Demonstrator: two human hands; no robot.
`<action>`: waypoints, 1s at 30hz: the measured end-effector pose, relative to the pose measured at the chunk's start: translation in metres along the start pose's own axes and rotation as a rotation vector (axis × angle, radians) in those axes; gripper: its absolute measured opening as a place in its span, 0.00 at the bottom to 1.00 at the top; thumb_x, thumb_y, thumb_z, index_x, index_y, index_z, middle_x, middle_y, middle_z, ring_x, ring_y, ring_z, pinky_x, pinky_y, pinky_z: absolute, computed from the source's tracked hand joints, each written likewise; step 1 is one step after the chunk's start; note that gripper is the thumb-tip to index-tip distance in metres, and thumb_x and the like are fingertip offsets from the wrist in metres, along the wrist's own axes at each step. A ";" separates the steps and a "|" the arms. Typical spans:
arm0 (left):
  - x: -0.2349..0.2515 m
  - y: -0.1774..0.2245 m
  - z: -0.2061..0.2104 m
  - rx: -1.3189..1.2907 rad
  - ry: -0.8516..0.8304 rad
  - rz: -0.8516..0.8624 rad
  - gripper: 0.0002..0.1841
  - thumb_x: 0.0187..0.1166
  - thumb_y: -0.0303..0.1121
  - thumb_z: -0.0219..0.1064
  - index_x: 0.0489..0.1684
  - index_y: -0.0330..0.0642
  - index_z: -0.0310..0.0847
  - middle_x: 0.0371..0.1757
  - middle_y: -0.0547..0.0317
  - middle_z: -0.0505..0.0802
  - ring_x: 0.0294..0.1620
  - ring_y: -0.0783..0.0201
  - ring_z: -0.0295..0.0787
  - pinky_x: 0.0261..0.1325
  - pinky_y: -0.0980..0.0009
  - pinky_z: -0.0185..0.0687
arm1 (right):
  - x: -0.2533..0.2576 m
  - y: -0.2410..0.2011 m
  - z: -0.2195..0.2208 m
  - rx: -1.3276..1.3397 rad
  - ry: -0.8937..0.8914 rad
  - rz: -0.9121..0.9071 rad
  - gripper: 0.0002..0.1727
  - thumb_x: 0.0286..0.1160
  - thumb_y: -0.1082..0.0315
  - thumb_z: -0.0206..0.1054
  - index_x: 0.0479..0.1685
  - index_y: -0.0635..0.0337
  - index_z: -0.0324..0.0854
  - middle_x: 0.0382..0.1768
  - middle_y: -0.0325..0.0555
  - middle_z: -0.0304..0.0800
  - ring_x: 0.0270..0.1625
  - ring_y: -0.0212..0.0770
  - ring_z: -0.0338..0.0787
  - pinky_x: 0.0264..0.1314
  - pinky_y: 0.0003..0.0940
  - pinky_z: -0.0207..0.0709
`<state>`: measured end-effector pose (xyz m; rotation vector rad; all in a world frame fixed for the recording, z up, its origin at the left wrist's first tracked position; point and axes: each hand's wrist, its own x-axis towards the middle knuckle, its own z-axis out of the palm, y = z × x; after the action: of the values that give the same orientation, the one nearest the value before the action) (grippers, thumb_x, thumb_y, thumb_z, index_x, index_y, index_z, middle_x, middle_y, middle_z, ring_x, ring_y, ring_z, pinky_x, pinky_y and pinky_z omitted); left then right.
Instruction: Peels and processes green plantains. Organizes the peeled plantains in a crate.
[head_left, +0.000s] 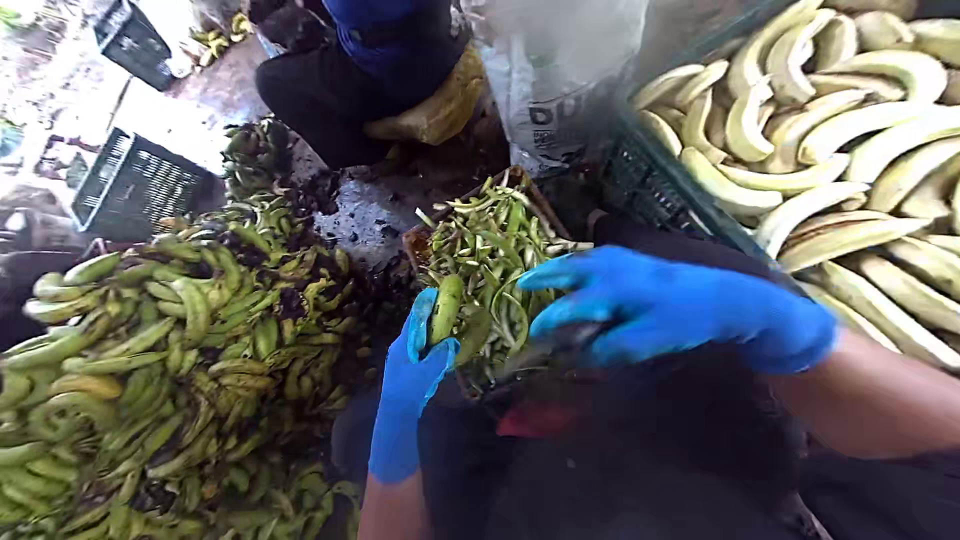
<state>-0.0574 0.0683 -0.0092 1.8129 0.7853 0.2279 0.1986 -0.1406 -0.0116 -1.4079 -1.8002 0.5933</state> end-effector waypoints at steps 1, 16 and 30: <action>-0.001 0.004 -0.004 -0.071 -0.054 0.062 0.46 0.62 0.41 0.77 0.87 0.39 0.63 0.69 0.55 0.88 0.54 0.71 0.90 0.53 0.72 0.90 | 0.019 -0.001 0.019 -0.074 -0.088 -0.089 0.19 0.71 0.42 0.66 0.55 0.33 0.92 0.77 0.43 0.82 0.82 0.52 0.74 0.78 0.65 0.67; 0.098 -0.035 -0.065 -1.049 0.523 0.311 0.18 0.93 0.52 0.37 0.56 0.59 0.71 0.38 0.73 0.84 0.26 0.79 0.81 0.30 0.83 0.82 | 0.012 -0.040 0.124 -0.391 0.142 0.075 0.21 0.63 0.39 0.70 0.56 0.27 0.89 0.61 0.58 0.86 0.57 0.61 0.88 0.51 0.62 0.78; 0.037 -0.031 -0.017 -0.981 0.415 0.432 0.32 0.76 0.25 0.64 0.82 0.55 0.63 0.67 0.56 0.88 0.65 0.54 0.88 0.64 0.51 0.87 | 0.032 0.031 0.125 0.328 0.311 0.735 0.25 0.81 0.51 0.64 0.65 0.62 0.81 0.45 0.45 0.94 0.47 0.40 0.94 0.57 0.45 0.87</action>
<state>-0.0502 0.1099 -0.0381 0.9644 0.4056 1.0928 0.1145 -0.0901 -0.1009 -1.7913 -0.8624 0.9251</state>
